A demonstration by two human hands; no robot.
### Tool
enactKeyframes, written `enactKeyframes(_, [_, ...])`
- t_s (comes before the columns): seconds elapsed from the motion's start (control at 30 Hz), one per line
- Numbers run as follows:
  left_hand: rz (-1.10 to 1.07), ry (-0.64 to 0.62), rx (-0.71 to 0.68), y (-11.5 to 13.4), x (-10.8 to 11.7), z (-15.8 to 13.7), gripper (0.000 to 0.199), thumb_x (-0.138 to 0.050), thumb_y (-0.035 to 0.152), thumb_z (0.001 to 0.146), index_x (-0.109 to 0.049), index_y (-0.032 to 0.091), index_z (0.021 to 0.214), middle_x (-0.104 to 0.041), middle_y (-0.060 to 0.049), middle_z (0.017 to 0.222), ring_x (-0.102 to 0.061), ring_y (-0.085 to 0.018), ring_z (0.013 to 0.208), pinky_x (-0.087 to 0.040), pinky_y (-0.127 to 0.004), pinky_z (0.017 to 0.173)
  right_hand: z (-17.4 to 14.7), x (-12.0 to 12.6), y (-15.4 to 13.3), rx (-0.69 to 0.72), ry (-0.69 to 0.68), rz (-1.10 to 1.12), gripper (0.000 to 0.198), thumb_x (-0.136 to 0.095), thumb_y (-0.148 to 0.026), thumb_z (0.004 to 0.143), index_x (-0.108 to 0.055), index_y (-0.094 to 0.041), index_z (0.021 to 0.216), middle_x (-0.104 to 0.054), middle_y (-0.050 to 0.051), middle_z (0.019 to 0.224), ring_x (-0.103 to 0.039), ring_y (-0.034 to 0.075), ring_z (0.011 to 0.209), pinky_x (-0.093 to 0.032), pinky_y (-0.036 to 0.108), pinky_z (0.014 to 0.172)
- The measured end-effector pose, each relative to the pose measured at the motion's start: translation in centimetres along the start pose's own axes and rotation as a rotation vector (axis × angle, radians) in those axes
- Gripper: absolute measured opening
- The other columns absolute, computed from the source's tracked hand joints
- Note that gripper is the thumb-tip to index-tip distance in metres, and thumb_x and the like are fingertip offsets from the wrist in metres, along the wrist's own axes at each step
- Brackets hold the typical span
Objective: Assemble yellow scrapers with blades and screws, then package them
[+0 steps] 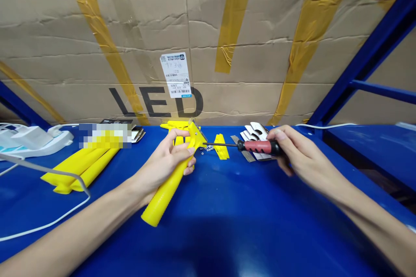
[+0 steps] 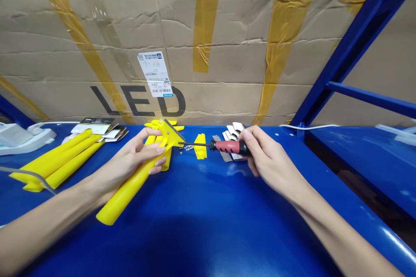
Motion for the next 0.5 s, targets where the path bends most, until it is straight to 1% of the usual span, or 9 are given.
enactKeyframes(0.07, [0.007,0.018,-0.001,0.1,0.2,-0.1,0.038,-0.07,0.017,0.084,-0.043,0.026,0.109,-0.056,0.003,0.066,-0.052,-0.011,0.054,-0.041,-0.023,0.055,-0.1,-0.7,-0.7,0.058,-0.076,0.091,0.037,-0.058,-0.058,0.094,-0.051,-0.025,0.11,-0.061,0.001,0.078,-0.056,0.014,0.058,-0.045,0.027,0.051])
enactKeyframes(0.1, [0.009,0.026,0.001,0.2,0.3,-0.1,0.037,-0.069,0.017,0.084,-0.043,0.026,0.109,-0.057,0.003,0.066,-0.052,-0.011,0.055,-0.041,-0.023,0.056,-0.2,-0.9,-1.1,0.095,-0.109,0.131,0.039,-0.064,-0.055,0.091,-0.05,-0.026,0.112,-0.062,0.001,0.08,-0.057,0.015,0.062,-0.048,0.028,0.055])
enactKeyframes(0.13, [0.01,0.029,0.002,0.2,0.3,-0.1,0.037,-0.069,0.017,0.085,-0.043,0.026,0.109,-0.057,0.003,0.066,-0.052,-0.011,0.055,-0.041,-0.023,0.056,-0.2,-1.0,-1.4,0.117,-0.124,0.151,0.04,-0.068,-0.053,0.089,-0.049,-0.026,0.111,-0.06,-0.001,0.078,-0.056,0.014,0.061,-0.047,0.028,0.054])
enactKeyframes(0.2, [0.004,0.021,0.0,0.2,0.1,-0.2,0.036,-0.069,0.017,0.084,-0.043,0.026,0.108,-0.056,0.003,0.066,-0.052,-0.011,0.054,-0.041,-0.023,0.055,-0.1,-0.7,-1.2,0.102,-0.08,0.122,0.035,-0.065,-0.054,0.09,-0.049,-0.026,0.105,-0.05,-0.004,0.066,-0.045,0.011,0.05,-0.038,0.025,0.046])
enactKeyframes(0.27, [-0.006,0.011,0.001,0.2,-0.1,-0.2,0.037,-0.07,0.017,0.083,-0.043,0.026,0.107,-0.055,0.004,0.067,-0.051,-0.01,0.053,-0.04,-0.022,0.053,0.0,0.1,-0.5,0.036,0.008,0.06,0.035,-0.056,-0.059,0.094,-0.049,-0.025,0.098,-0.04,-0.006,0.059,-0.035,0.009,0.044,-0.026,0.024,0.039])
enactKeyframes(0.3, [-0.011,0.008,0.001,0.1,-0.2,-0.1,0.038,-0.071,0.017,0.082,-0.044,0.026,0.107,-0.055,0.004,0.067,-0.051,-0.01,0.053,-0.039,-0.022,0.052,0.1,0.4,-0.2,0.01,0.034,0.044,0.037,-0.053,-0.062,0.095,-0.049,-0.025,0.096,-0.04,-0.006,0.058,-0.033,0.009,0.043,-0.025,0.024,0.038])
enactKeyframes(0.37, [-0.016,0.014,0.003,0.1,-0.2,-0.1,0.039,-0.072,0.017,0.081,-0.044,0.025,0.107,-0.054,0.004,0.067,-0.052,-0.011,0.053,-0.039,-0.023,0.052,0.1,0.2,-0.1,-0.001,0.0,0.078,0.038,-0.054,-0.062,0.094,-0.05,-0.025,0.101,-0.05,-0.003,0.065,-0.044,0.011,0.047,-0.034,0.025,0.041])
enactKeyframes(0.43, [-0.012,0.027,0.006,0.0,0.0,0.0,0.039,-0.072,0.017,0.081,-0.044,0.025,0.107,-0.054,0.004,0.067,-0.053,-0.012,0.054,-0.04,-0.023,0.053,0.0,-0.6,-0.8,0.048,-0.099,0.151,0.04,-0.063,-0.058,0.09,-0.05,-0.025,0.108,-0.06,0.001,0.078,-0.055,0.015,0.058,-0.046,0.029,0.051])
enactKeyframes(0.5, [-0.001,0.034,0.008,0.0,0.1,-0.1,0.039,-0.071,0.017,0.082,-0.043,0.026,0.108,-0.056,0.003,0.067,-0.053,-0.011,0.054,-0.04,-0.023,0.054,-0.1,-1.1,-1.4,0.094,-0.148,0.161,0.039,-0.067,-0.054,0.088,-0.05,-0.025,0.108,-0.06,0.0,0.076,-0.055,0.015,0.059,-0.046,0.029,0.053])
Point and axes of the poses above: each hand's wrist, its own z-axis towards the middle knuckle, its own x-axis out of the back of the hand, y = z × x, the point moved 10 cm from there along z, towards the middle knuckle
